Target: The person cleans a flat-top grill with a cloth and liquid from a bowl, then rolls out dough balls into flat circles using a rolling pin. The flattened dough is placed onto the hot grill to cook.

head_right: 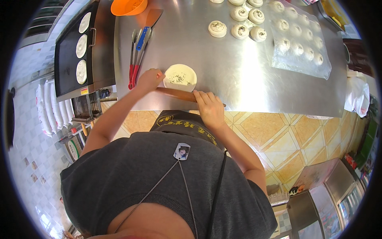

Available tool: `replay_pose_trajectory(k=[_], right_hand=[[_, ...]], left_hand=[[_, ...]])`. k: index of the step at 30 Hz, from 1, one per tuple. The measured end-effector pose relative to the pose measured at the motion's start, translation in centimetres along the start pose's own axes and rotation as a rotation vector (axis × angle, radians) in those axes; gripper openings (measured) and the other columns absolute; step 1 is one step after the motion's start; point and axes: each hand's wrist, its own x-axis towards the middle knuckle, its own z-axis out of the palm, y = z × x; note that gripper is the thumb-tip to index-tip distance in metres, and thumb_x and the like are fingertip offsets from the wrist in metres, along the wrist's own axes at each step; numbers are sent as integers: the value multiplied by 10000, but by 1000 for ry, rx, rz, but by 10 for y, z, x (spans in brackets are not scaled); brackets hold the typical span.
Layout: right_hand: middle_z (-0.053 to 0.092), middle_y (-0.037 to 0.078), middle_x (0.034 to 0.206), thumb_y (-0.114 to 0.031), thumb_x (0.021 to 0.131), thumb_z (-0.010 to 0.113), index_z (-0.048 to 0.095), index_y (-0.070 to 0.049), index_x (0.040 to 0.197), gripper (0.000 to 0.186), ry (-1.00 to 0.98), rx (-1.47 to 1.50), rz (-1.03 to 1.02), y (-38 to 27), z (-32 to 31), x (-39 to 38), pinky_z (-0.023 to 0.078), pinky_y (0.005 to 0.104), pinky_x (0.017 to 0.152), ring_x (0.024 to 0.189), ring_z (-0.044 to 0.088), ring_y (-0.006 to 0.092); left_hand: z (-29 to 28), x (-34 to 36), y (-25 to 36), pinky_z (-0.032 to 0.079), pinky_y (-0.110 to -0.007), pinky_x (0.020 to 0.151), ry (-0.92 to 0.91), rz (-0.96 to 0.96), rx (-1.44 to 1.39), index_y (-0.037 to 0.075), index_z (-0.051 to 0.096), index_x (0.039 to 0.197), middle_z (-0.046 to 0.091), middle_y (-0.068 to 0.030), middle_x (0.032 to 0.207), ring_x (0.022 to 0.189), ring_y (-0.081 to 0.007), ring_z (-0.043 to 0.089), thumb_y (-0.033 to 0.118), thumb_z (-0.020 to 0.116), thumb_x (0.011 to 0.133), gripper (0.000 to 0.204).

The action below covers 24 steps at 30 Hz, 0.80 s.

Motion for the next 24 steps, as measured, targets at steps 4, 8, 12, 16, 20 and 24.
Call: replay_pose_trajectory(k=[4,8,12,16,20,24], right_hand=[[509,134,1368,-290,851,644,540,-27,1312,541,-45,-166,164,23,38,16,392,477,987,1263,466,301],[297,185,1552,-462,909,562,435,-32,1424,683,116,-293,302,60,42,107,184,634,1125,1441,240,375],[296,171,1559,-490,919,538,424,-67,1446,685,-76,-269,248,38,55,62,154,664,1122,1460,206,372],[282,89,1583,-499,880,603,386,-174,1487,722,-388,-142,160,6,44,4,124,681,1120,1471,188,369],[293,182,1555,-476,912,541,397,-67,1459,698,75,-307,309,58,43,106,147,657,1127,1451,210,394],[279,202,1559,-478,903,554,380,12,1449,754,95,-296,279,61,48,105,150,635,1137,1455,212,381]], left_hand=[[58,-7,18,207,-573,1139,389,220,139,13,268,1494,268,-173,1564,1453,-350,231,365,500,955,685],[34,71,18,205,-580,1143,643,205,51,-5,263,1495,249,-198,1566,1457,-367,217,390,498,952,711],[37,45,12,219,-581,1131,531,259,131,-25,266,1489,253,-226,1559,1457,-380,211,400,531,925,754],[72,-16,-10,241,-585,1113,436,340,148,-40,267,1482,261,-238,1551,1451,-382,223,400,550,906,778],[9,94,20,240,-580,1118,673,246,47,-34,258,1486,282,-217,1545,1437,-385,250,378,550,919,759],[2,84,28,222,-584,1128,712,288,54,-32,255,1487,273,-211,1551,1443,-386,236,357,536,935,731]])
